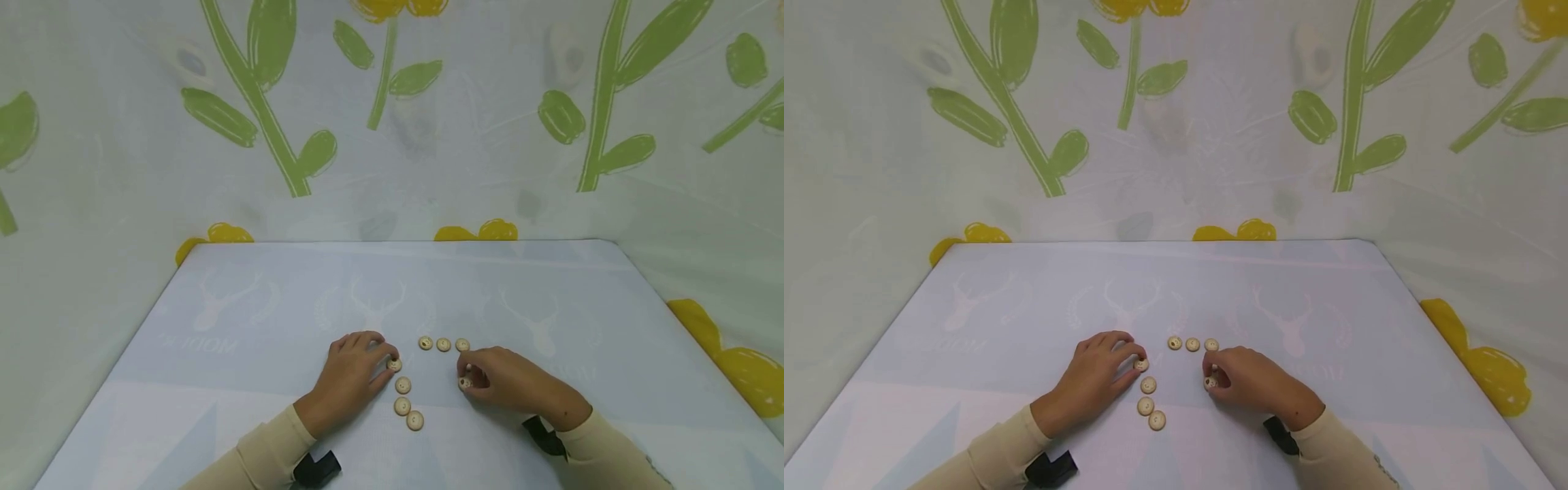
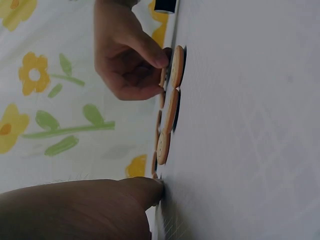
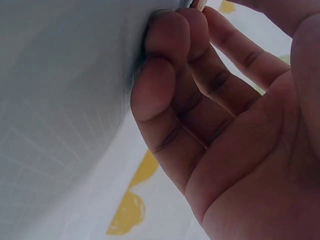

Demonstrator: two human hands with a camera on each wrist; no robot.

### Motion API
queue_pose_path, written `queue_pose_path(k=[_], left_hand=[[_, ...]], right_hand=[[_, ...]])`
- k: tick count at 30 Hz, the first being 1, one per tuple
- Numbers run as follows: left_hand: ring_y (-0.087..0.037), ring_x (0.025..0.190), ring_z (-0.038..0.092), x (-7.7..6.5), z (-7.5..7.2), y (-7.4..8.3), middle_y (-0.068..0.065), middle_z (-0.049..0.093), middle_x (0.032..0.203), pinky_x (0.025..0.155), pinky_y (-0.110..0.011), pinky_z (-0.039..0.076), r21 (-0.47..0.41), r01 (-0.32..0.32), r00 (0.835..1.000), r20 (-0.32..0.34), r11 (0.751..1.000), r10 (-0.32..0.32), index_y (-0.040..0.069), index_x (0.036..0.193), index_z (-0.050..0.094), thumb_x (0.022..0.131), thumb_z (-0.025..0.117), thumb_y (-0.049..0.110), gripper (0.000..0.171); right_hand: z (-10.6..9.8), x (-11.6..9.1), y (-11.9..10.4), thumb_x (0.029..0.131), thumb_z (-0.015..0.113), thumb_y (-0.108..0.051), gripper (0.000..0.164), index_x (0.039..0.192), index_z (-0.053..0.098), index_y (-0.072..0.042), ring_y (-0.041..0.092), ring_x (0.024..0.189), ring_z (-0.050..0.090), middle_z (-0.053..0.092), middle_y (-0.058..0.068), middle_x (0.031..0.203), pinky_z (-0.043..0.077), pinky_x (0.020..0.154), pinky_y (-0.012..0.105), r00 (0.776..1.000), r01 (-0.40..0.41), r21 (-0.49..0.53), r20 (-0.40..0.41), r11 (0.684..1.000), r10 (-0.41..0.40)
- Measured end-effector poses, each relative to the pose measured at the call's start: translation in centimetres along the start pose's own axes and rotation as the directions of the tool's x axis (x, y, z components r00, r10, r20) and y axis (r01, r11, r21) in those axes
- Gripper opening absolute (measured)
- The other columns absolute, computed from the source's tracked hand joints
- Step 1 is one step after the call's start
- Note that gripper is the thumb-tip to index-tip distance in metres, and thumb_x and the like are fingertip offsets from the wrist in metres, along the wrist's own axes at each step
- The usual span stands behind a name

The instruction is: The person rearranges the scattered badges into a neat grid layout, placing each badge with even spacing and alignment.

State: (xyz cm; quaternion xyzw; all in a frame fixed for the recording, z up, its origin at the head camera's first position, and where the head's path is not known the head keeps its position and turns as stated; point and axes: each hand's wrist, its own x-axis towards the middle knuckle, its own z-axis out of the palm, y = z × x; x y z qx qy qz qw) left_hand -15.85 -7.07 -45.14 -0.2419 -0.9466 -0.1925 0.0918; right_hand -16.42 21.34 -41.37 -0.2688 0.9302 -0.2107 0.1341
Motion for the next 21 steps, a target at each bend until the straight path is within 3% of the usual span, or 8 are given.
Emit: queue_pose_path(k=[21], left_hand=[[-0.028,0.122,0.056,0.02,0.08,-0.06,0.0,0.061,0.121,0.099,-0.057,0.041,0.0,-0.006,1.0,-0.003,1.0,0.006,0.031,0.106,0.068,0.093,0.071,0.034,0.014]], right_hand=[[-0.29,-0.06,0.52,0.087,0.076,-0.013,0.016,0.098,0.067,-0.019,0.001,0.065,0.049,0.054,-0.013,0.07,0.044,0.059,0.021,0.999,-0.015,0.035,0.036,0.999,0.014]])
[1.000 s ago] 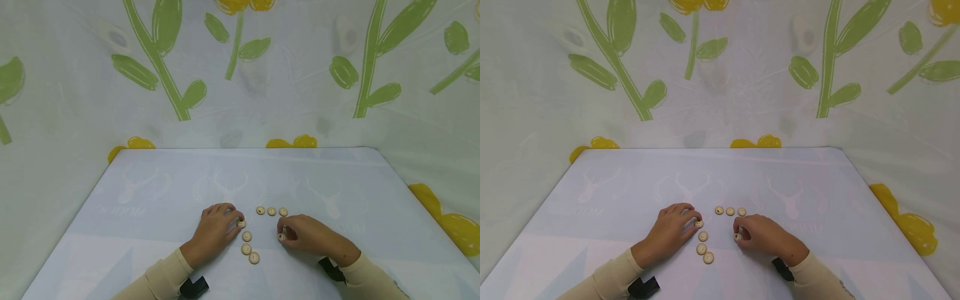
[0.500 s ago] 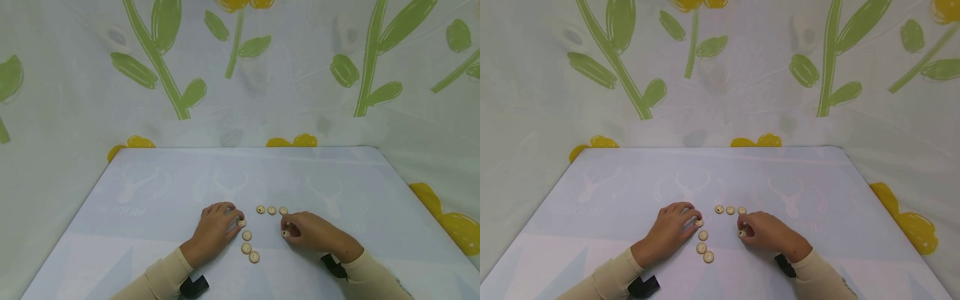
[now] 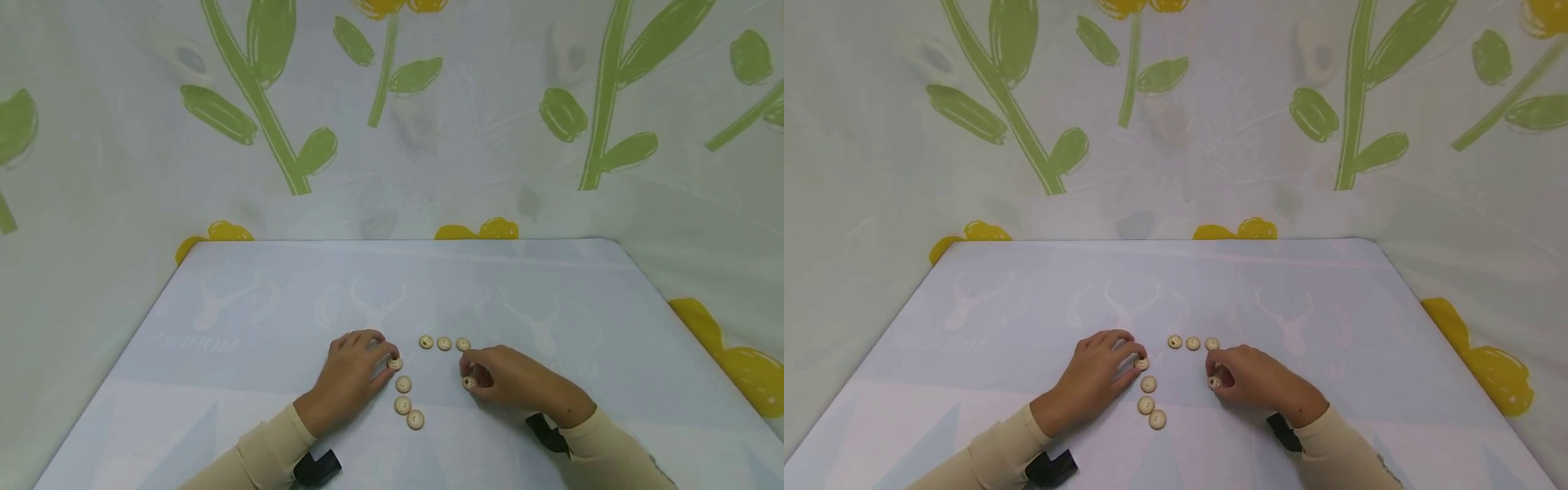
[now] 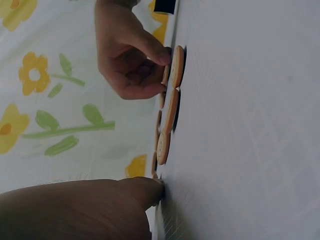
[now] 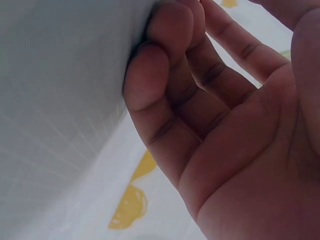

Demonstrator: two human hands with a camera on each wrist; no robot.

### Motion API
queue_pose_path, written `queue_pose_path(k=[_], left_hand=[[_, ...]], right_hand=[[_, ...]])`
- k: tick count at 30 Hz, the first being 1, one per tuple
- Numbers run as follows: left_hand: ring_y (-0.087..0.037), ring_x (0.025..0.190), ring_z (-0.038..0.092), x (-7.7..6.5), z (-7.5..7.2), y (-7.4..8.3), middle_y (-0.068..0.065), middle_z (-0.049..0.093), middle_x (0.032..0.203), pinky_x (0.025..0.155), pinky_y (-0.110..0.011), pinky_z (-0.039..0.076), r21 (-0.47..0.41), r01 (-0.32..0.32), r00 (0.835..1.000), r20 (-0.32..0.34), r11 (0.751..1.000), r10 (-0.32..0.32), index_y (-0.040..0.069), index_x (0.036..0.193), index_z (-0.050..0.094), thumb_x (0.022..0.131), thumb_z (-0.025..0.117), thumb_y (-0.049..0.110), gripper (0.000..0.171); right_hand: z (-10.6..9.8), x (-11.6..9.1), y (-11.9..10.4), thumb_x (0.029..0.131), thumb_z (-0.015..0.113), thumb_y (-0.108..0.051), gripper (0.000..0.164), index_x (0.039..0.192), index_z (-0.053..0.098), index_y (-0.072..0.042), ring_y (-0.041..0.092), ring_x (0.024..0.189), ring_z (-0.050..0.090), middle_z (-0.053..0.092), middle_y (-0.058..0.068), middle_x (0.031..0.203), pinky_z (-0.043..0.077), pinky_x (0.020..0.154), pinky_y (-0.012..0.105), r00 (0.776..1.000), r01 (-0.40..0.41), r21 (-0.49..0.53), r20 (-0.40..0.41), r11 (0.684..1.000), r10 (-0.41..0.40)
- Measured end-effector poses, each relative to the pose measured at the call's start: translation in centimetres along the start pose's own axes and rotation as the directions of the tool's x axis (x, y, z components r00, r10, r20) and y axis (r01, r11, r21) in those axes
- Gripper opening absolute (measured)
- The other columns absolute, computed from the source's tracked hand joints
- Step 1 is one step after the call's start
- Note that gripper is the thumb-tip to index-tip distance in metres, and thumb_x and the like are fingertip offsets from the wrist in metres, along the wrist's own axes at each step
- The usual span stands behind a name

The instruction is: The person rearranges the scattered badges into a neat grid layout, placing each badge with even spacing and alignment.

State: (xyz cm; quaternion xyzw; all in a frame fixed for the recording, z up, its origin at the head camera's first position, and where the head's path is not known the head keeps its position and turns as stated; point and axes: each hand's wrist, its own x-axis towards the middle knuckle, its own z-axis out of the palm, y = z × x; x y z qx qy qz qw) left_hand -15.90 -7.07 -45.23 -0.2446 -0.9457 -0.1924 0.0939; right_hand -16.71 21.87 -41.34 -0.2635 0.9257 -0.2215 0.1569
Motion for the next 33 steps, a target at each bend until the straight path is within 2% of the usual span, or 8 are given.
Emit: queue_pose_path(k=[16,24,33], left_hand=[[-0.028,0.121,0.057,0.0,0.1,-0.1,0.0,0.061,0.12,0.098,-0.057,0.042,0.0,-0.007,1.0,-0.001,1.0,0.007,0.031,0.106,0.068,0.093,0.071,0.033,0.014],[-0.028,0.121,0.057,0.0,0.0,-0.1,-0.001,0.062,0.12,0.098,-0.057,0.042,0.008,-0.003,1.0,-0.007,1.0,0.003,0.031,0.106,0.068,0.093,0.071,0.034,0.014],[-0.027,0.121,0.057,0.0,0.0,-0.1,0.0,0.062,0.12,0.099,-0.056,0.042,0.009,-0.001,1.0,-0.006,1.0,0.001,0.031,0.106,0.068,0.093,0.072,0.034,0.014]], right_hand=[[0.1,0.1,0.3,0.086,0.076,-0.011,0.017,0.098,0.066,-0.018,0.0,0.065,0.049,0.054,-0.013,0.071,0.044,0.058,0.02,1.0,0.015,0.009,0.013,1.0,-0.016],[-0.1,0.1,0.3,0.086,0.078,-0.017,0.021,0.103,0.064,-0.019,0.001,0.066,0.05,0.056,-0.012,0.072,0.045,0.059,0.021,1.0,0.014,0.026,0.021,1.0,-0.014],[-0.4,0.0,-0.9,0.087,0.077,-0.016,0.021,0.105,0.065,-0.016,0.0,0.066,0.05,0.054,-0.013,0.073,0.046,0.061,0.02,0.998,0.058,0.028,-0.039,0.998,-0.056]])
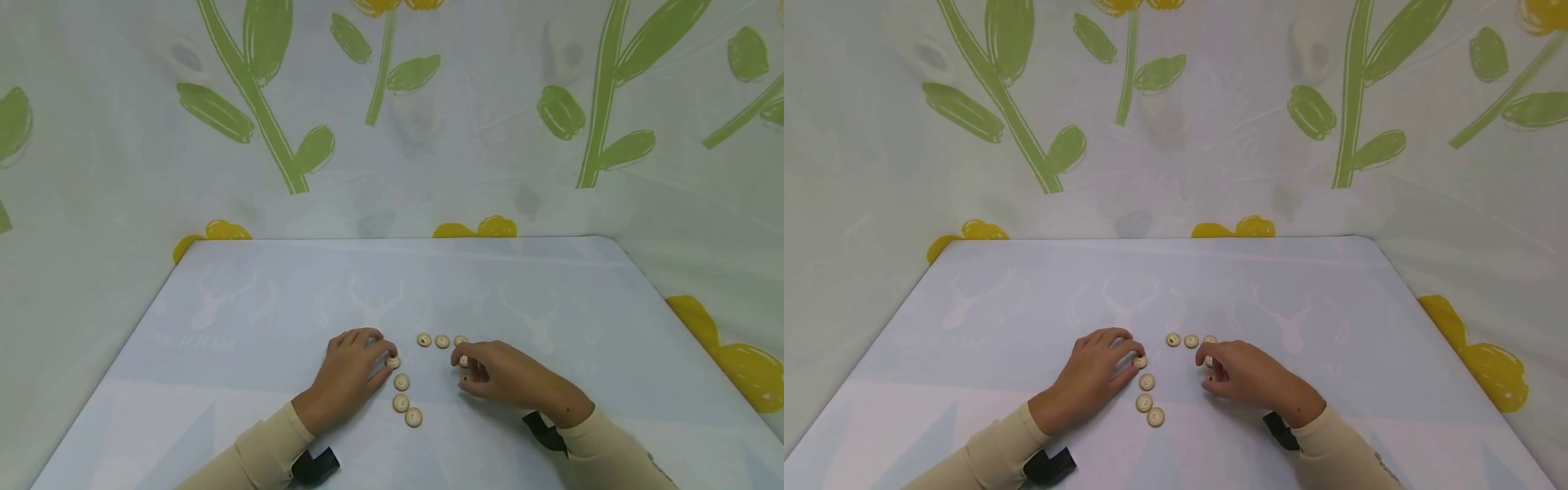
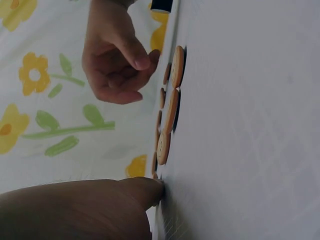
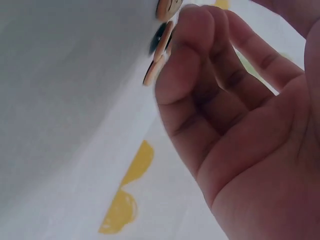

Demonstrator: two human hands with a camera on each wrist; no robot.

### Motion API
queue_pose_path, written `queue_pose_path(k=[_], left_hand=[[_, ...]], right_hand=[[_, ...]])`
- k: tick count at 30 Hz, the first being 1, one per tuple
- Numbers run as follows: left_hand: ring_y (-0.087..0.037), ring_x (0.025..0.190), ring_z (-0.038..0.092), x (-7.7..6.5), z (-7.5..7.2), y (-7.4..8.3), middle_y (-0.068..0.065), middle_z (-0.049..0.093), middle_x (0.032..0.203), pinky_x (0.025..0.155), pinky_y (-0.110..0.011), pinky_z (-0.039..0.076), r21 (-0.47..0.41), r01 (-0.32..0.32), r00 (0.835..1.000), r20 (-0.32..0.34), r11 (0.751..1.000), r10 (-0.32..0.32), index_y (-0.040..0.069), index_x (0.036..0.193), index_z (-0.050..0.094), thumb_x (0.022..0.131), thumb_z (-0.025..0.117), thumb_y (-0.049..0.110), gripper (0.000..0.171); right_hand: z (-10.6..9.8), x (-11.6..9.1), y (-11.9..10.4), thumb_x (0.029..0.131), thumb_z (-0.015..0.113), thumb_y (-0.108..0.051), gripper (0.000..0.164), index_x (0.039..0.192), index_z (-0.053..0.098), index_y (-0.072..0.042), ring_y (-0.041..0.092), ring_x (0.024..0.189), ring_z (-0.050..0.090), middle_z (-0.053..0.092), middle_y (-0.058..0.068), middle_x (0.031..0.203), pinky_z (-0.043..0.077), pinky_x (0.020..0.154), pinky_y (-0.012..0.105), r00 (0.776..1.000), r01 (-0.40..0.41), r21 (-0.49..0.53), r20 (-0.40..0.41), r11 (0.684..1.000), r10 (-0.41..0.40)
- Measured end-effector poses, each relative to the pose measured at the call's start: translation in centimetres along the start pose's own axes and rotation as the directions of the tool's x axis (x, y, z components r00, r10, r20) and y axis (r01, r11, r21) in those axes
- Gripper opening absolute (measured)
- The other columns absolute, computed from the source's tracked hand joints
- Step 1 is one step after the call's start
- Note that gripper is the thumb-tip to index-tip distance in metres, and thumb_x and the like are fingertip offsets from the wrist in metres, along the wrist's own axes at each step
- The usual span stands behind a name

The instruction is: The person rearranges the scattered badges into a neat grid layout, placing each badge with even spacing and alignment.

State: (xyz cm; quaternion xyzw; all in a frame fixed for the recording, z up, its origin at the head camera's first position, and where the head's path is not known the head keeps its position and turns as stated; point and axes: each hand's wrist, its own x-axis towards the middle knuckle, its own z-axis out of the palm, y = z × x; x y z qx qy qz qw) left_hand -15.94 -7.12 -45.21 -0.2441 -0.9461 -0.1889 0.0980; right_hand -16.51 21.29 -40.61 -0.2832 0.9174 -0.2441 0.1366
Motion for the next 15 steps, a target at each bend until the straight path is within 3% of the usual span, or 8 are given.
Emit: queue_pose_path(k=[15], left_hand=[[-0.026,0.121,0.057,0.1,0.3,0.0,0.0,0.062,0.121,0.099,-0.056,0.042,0.014,0.012,1.0,0.014,1.0,-0.012,0.031,0.106,0.068,0.093,0.071,0.035,0.014]], right_hand=[[0.8,-0.3,-2.7,0.089,0.076,-0.02,0.022,0.109,0.067,-0.019,0.0,0.064,0.05,0.054,-0.016,0.077,0.047,0.06,0.019,0.998,0.031,-0.007,-0.05,1.0,-0.031]])
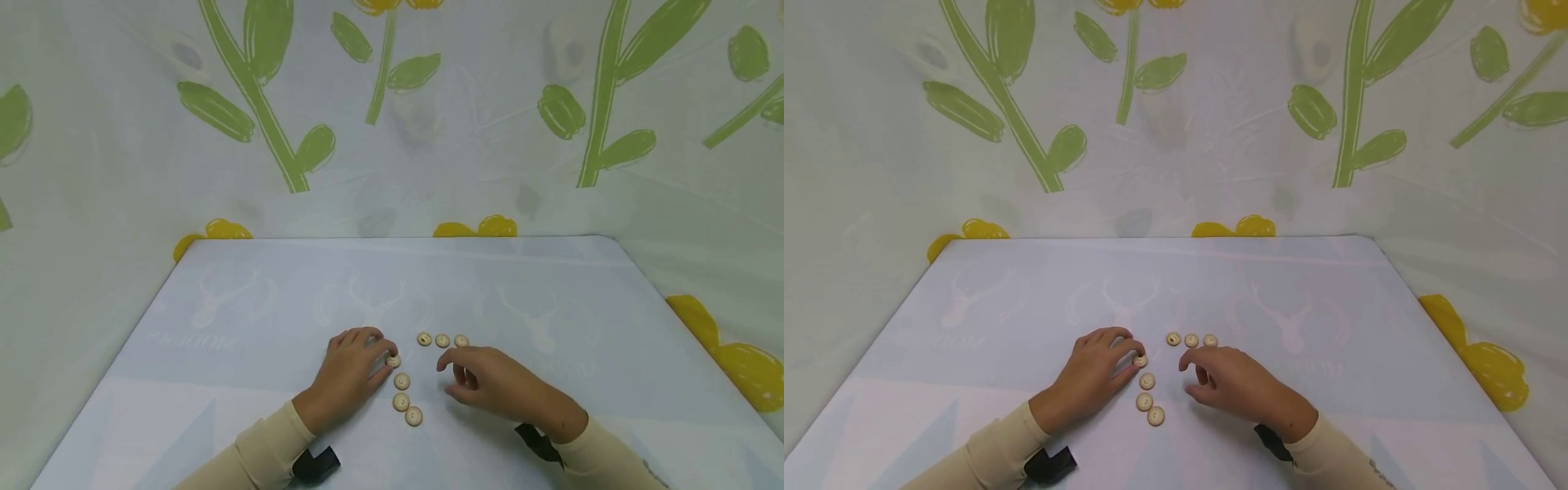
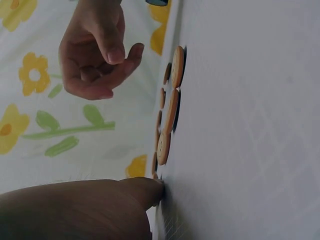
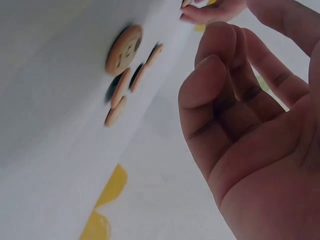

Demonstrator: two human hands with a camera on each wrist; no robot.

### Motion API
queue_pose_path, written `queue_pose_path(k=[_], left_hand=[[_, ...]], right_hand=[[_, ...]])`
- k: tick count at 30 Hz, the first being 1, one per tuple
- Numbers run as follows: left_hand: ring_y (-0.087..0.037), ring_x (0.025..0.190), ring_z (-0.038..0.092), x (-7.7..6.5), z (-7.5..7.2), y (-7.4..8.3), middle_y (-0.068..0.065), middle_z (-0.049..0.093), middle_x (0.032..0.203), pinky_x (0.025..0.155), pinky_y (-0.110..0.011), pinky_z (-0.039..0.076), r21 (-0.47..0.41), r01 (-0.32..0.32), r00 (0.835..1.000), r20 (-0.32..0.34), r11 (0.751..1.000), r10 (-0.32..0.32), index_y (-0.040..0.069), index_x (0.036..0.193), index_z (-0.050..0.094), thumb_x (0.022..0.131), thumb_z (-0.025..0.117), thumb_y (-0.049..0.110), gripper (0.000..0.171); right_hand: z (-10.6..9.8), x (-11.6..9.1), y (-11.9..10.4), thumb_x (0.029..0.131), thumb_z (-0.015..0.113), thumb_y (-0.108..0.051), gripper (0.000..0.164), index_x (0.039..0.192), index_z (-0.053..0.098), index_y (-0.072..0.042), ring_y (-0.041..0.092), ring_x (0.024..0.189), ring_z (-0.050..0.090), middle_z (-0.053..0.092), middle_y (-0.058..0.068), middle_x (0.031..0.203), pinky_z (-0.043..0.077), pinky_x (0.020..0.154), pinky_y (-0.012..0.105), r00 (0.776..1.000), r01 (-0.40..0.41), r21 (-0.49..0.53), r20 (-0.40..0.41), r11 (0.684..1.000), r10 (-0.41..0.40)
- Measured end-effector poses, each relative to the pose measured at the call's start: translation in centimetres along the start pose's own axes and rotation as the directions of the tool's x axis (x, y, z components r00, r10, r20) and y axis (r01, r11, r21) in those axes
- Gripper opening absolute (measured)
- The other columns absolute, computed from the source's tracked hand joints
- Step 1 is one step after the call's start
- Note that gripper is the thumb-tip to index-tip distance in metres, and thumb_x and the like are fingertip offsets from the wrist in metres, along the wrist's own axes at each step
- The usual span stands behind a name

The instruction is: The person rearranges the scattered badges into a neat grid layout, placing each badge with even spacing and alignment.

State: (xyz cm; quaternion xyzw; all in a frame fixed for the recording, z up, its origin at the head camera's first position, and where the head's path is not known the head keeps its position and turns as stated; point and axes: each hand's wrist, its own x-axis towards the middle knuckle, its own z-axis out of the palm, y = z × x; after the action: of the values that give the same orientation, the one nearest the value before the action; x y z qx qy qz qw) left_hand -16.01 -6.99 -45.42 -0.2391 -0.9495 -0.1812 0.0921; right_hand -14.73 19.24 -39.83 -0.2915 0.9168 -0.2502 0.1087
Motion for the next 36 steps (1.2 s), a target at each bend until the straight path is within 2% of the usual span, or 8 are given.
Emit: queue_pose_path(k=[8,18,29,36], left_hand=[[-0.027,0.121,0.056,-0.1,0.1,-0.2,0.0,0.062,0.12,0.098,-0.056,0.042,-0.01,-0.004,1.0,0.002,1.0,0.004,0.031,0.107,0.068,0.093,0.071,0.035,0.015],[-0.026,0.12,0.057,0.0,-0.1,-0.1,0.0,0.061,0.12,0.098,-0.056,0.042,0.006,-0.02,1.0,-0.005,1.0,0.02,0.029,0.108,0.068,0.094,0.07,0.035,0.016],[-0.027,0.121,0.057,-0.2,-0.1,0.0,0.0,0.062,0.12,0.097,-0.056,0.042,0.009,-0.017,1.0,0.004,1.0,0.017,0.029,0.108,0.068,0.093,0.071,0.035,0.016],[-0.028,0.12,0.057,-0.2,-0.2,0.0,-0.001,0.062,0.12,0.097,-0.057,0.042,0.008,-0.018,1.0,-0.005,1.0,0.018,0.029,0.108,0.068,0.093,0.071,0.034,0.016]], right_hand=[[0.7,0.3,-1.8,0.09,0.075,-0.02,0.021,0.109,0.067,-0.018,-0.002,0.065,0.048,0.054,-0.016,0.081,0.045,0.06,0.017,0.995,0.096,-0.017,-0.006,0.995,-0.096],[1.2,1.0,-2.5,0.089,0.076,-0.021,0.018,0.104,0.068,-0.019,-0.004,0.061,0.046,0.054,-0.016,0.079,0.043,0.058,0.016,0.994,0.11,-0.055,0.033,0.992,-0.108],[2.0,1.5,-3.4,0.089,0.076,-0.02,0.013,0.099,0.068,-0.02,-0.004,0.061,0.046,0.055,-0.016,0.079,0.044,0.056,0.015,0.991,0.115,-0.009,0.066,0.993,-0.115],[2.5,1.6,-3.4,0.089,0.075,-0.021,0.011,0.098,0.068,-0.022,-0.006,0.061,0.046,0.055,-0.016,0.08,0.042,0.055,0.014,0.989,0.134,-0.041,0.072,0.99,-0.131]])
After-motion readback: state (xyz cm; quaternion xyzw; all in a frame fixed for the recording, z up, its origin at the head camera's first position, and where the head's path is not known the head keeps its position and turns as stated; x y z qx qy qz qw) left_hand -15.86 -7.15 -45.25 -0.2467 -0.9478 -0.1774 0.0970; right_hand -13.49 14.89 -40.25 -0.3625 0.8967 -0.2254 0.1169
